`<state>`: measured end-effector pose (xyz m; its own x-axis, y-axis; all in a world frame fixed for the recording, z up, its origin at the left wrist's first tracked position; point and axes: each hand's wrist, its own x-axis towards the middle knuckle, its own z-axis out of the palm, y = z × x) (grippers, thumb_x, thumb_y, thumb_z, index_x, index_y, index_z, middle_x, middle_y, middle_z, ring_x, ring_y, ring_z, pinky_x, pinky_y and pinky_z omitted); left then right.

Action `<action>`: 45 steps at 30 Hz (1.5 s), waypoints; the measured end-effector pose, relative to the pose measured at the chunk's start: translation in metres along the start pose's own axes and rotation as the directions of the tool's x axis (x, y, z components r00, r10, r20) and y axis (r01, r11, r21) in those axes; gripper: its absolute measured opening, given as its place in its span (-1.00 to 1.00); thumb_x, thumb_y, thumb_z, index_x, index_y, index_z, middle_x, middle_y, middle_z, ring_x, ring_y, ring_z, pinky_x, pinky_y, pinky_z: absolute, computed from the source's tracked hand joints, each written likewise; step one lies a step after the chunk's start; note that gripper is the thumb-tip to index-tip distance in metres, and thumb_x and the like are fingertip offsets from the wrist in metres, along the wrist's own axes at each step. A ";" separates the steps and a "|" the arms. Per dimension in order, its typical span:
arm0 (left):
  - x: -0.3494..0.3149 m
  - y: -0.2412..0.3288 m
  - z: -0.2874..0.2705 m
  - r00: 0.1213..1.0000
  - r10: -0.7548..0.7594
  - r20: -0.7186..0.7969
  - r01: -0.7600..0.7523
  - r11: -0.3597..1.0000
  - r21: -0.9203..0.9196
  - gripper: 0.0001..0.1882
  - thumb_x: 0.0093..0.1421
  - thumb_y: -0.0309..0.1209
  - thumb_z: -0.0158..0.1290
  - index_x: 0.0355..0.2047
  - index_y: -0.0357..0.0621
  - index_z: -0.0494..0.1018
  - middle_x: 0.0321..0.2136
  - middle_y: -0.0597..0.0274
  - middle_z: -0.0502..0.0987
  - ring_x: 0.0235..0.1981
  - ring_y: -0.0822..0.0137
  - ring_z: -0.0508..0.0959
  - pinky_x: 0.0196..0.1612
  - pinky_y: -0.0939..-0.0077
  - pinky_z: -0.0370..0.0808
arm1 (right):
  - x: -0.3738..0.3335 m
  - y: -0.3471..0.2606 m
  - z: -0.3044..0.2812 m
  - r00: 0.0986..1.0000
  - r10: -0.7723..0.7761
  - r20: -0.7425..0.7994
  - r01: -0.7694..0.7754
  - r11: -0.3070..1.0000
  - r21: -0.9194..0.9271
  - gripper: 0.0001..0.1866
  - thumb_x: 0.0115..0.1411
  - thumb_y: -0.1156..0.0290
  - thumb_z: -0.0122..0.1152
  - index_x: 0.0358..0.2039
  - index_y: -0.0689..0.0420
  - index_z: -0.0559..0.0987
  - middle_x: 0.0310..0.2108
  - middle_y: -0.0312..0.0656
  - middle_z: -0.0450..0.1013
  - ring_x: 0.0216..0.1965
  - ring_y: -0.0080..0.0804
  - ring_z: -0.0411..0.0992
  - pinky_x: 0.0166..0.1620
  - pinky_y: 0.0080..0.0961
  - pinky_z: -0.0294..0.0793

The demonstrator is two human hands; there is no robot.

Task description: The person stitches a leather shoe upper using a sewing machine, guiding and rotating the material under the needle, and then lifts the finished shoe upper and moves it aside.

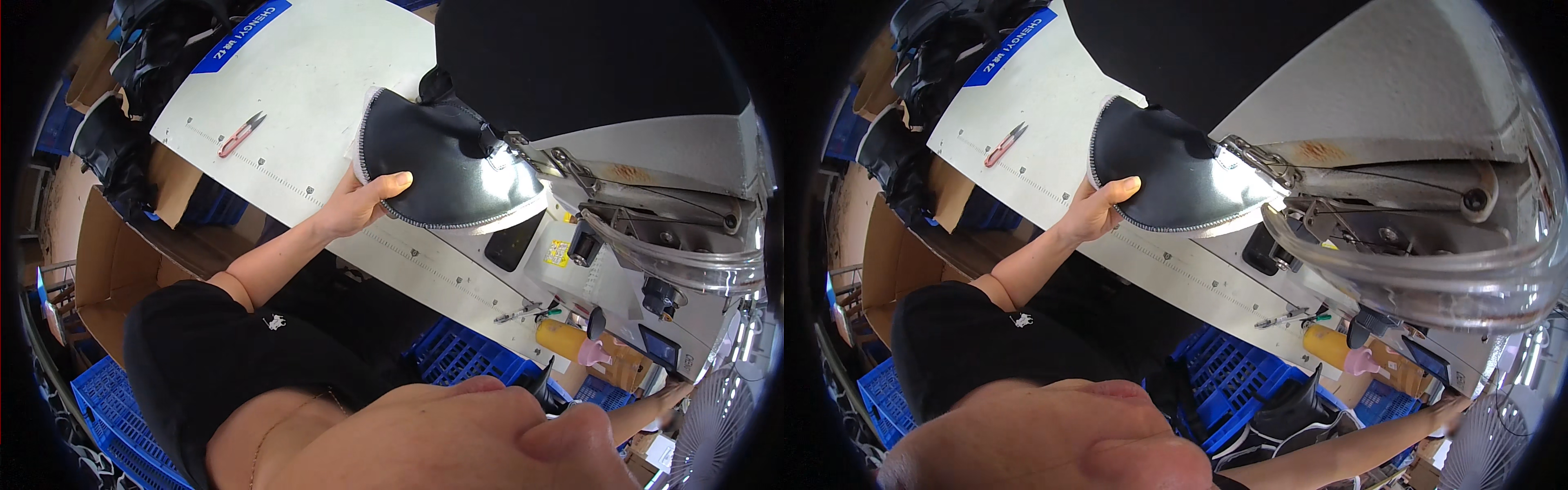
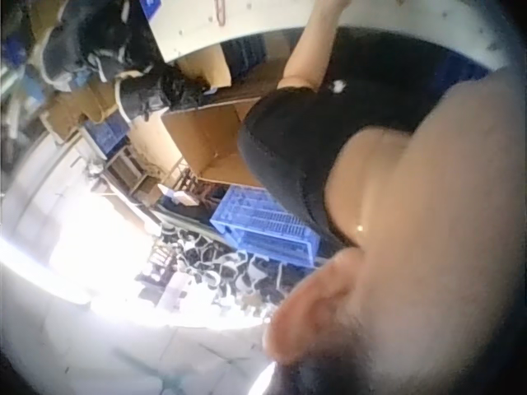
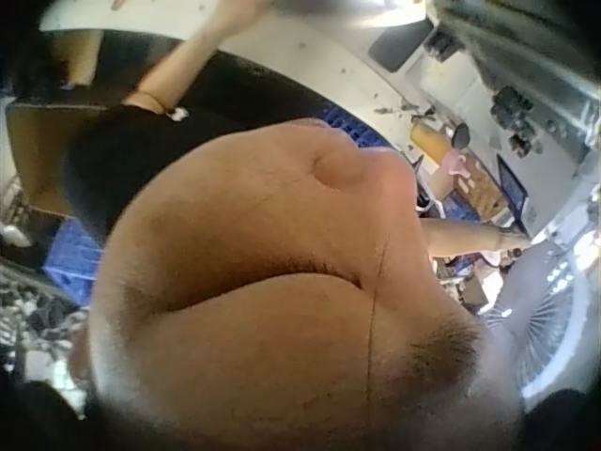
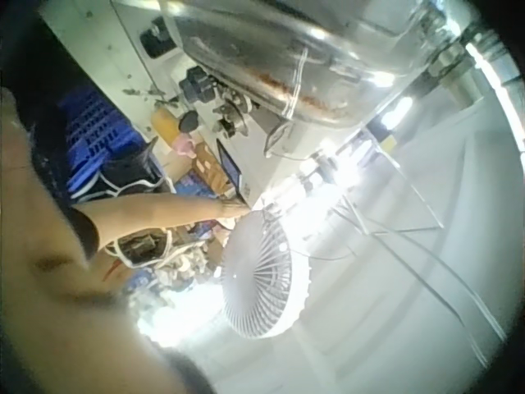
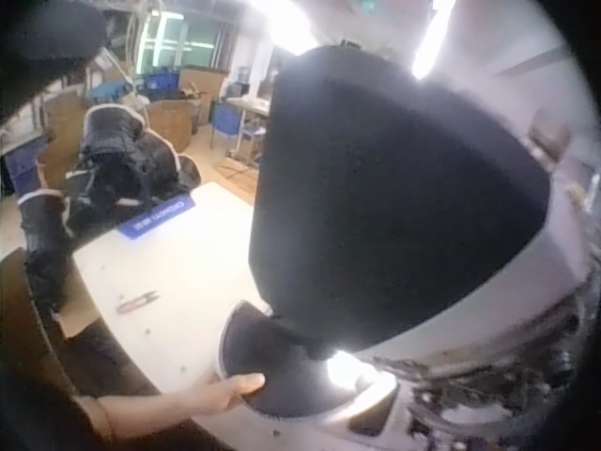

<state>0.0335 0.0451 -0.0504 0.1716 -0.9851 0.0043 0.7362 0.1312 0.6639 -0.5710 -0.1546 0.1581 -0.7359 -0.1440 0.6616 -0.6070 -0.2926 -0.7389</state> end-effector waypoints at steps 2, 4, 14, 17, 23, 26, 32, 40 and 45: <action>0.001 0.002 -0.001 1.000 -0.007 0.013 0.007 1.000 -0.006 -0.43 0.21 -0.51 -0.04 0.20 -0.13 0.02 0.04 0.16 0.28 0.01 0.38 0.41 0.00 0.48 0.48 | 0.001 0.004 0.001 1.000 0.017 0.001 -0.017 1.000 -0.006 -0.67 0.20 0.28 -0.03 -0.25 0.29 0.55 -0.29 -0.10 0.52 -0.28 -0.30 0.47 -0.29 -0.44 0.44; 0.003 0.003 -0.002 1.000 -0.024 -0.010 0.024 1.000 -0.004 -0.42 0.21 -0.51 -0.04 0.20 -0.15 0.01 0.04 0.15 0.28 0.02 0.38 0.41 0.00 0.47 0.48 | 0.003 0.007 0.002 0.999 0.032 0.001 -0.032 0.999 -0.012 -0.68 0.20 0.28 -0.03 -0.25 0.28 0.55 -0.29 -0.10 0.52 -0.27 -0.30 0.47 -0.29 -0.43 0.44; 0.004 0.006 -0.003 1.000 -0.013 0.020 0.013 1.000 0.019 -0.40 0.20 -0.49 -0.02 0.21 -0.16 0.00 0.04 0.13 0.28 0.01 0.38 0.42 -0.01 0.48 0.49 | 0.017 0.008 -0.002 0.996 0.092 -0.014 -0.092 0.995 -0.045 -0.68 0.19 0.27 -0.03 -0.26 0.26 0.55 -0.29 -0.11 0.51 -0.27 -0.30 0.47 -0.30 -0.42 0.44; 0.006 0.002 -0.007 1.000 -0.029 -0.012 0.029 0.999 0.016 -0.39 0.20 -0.48 -0.01 0.21 -0.16 0.00 0.04 0.13 0.28 0.01 0.38 0.41 -0.01 0.48 0.49 | 0.018 0.008 -0.002 0.995 0.102 -0.014 -0.103 0.993 -0.066 -0.68 0.19 0.27 -0.03 -0.26 0.26 0.55 -0.29 -0.11 0.51 -0.26 -0.29 0.47 -0.30 -0.41 0.44; 0.000 0.004 -0.004 0.998 -0.057 -0.001 0.057 0.997 0.047 -0.37 0.20 -0.45 0.00 0.22 -0.18 -0.01 0.05 0.12 0.28 0.03 0.36 0.40 0.02 0.43 0.47 | 0.025 0.004 -0.002 0.991 0.134 -0.011 -0.134 0.988 -0.076 -0.69 0.18 0.27 -0.02 -0.27 0.24 0.55 -0.28 -0.12 0.51 -0.26 -0.29 0.47 -0.30 -0.41 0.43; 0.000 0.007 -0.001 0.993 -0.117 -0.013 0.117 0.990 0.083 -0.37 0.19 -0.46 0.00 0.22 -0.19 -0.01 0.04 0.13 0.29 0.04 0.37 0.39 0.03 0.41 0.46 | 0.024 0.005 -0.002 0.987 0.159 -0.016 -0.160 0.983 -0.085 -0.69 0.18 0.26 -0.02 -0.27 0.24 0.55 -0.28 -0.12 0.51 -0.26 -0.29 0.47 -0.30 -0.40 0.43; -0.018 -0.007 0.018 0.897 0.436 0.068 -0.382 0.690 0.614 -0.68 0.22 -0.48 -0.01 -0.03 -0.32 0.33 -0.10 0.21 0.42 -0.08 0.44 0.41 -0.02 0.52 0.35 | -0.088 -0.048 -0.020 0.983 -0.021 -0.181 0.063 0.972 0.226 -0.79 0.10 0.37 0.12 -0.33 0.24 0.57 -0.43 -0.10 0.50 -0.41 -0.35 0.49 -0.44 -0.48 0.50; -0.012 -0.015 0.022 0.935 0.346 0.076 -0.336 0.799 0.499 -0.70 0.22 -0.49 -0.01 -0.04 -0.31 0.33 -0.14 0.25 0.44 -0.11 0.48 0.41 -0.05 0.55 0.36 | -0.454 -0.183 0.011 0.382 -0.002 0.924 -0.512 0.832 0.214 -0.68 0.16 0.40 0.18 -0.12 0.30 0.46 -0.15 -0.15 0.43 -0.14 -0.44 0.37 -0.04 -0.51 0.32; -0.012 -0.011 0.018 0.972 0.237 0.007 -0.221 0.895 0.387 -0.67 0.22 -0.48 -0.01 -0.01 -0.31 0.32 -0.11 0.24 0.44 -0.07 0.48 0.40 -0.03 0.53 0.36 | -0.462 -0.204 0.021 0.232 0.248 0.941 -0.706 0.708 -0.013 -0.64 0.11 0.48 0.20 -0.08 0.32 0.42 -0.12 -0.12 0.42 -0.10 -0.41 0.35 0.05 -0.46 0.26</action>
<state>0.0111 0.0534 -0.0442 0.3365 -0.9268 0.1666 0.3679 0.2923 0.8828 -0.1008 -0.0477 0.0062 -0.0390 -0.9952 0.0900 0.0860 -0.0931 -0.9919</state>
